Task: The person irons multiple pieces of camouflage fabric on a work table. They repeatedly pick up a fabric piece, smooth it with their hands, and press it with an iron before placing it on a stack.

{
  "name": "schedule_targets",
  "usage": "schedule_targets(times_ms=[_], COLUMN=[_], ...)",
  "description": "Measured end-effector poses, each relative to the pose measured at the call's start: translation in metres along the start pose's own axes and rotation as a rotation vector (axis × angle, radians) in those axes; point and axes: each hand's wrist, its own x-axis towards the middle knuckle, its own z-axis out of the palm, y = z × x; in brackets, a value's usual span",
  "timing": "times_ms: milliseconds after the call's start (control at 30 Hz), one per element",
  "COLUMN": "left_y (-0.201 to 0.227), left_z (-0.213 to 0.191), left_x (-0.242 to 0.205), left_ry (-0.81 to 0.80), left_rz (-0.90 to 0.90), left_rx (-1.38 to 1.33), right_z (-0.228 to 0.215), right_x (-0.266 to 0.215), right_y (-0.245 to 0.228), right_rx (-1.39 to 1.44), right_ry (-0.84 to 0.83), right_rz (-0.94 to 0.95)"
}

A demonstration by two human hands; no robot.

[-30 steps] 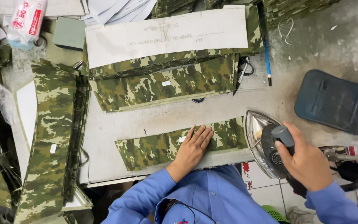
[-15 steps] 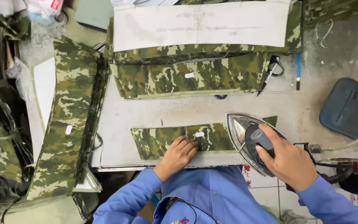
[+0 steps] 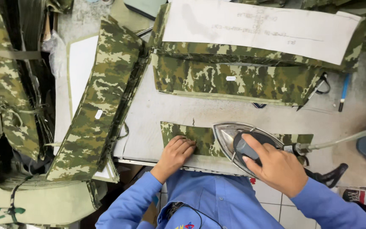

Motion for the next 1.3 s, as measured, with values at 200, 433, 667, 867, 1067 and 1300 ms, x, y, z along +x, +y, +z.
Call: schedule_targets(times_ms=[200,433,667,867,1067,1300], left_y=[-0.014,-0.019,-0.016,-0.011,-0.010,-0.010], left_z=[-0.021,-0.011,-0.026,-0.023,-0.015,-0.018], left_x=[-0.011,-0.031,-0.089,-0.121,-0.088,-0.076], left_ry=[0.197,0.209,0.229,0.344,0.161,0.110], left_rz=[-0.032,-0.172,-0.299,-0.529,-0.526,-0.529], left_rx=[0.101,0.056,0.156,0.219,0.245,0.315], right_z=[-0.030,-0.037,-0.053,-0.055,-0.049,-0.067], right_x=[0.033,0.058,0.120,0.107,0.121,0.072], right_y=[-0.049,-0.079,-0.146,-0.165,-0.160,-0.071], right_rx=[0.031,-0.049,-0.019,-0.123,-0.053,-0.028], right_ry=[-0.159,-0.187,-0.226,-0.322,-0.168,-0.206], right_rz=[-0.086,-0.169,-0.531,-0.801,-0.470,-0.221])
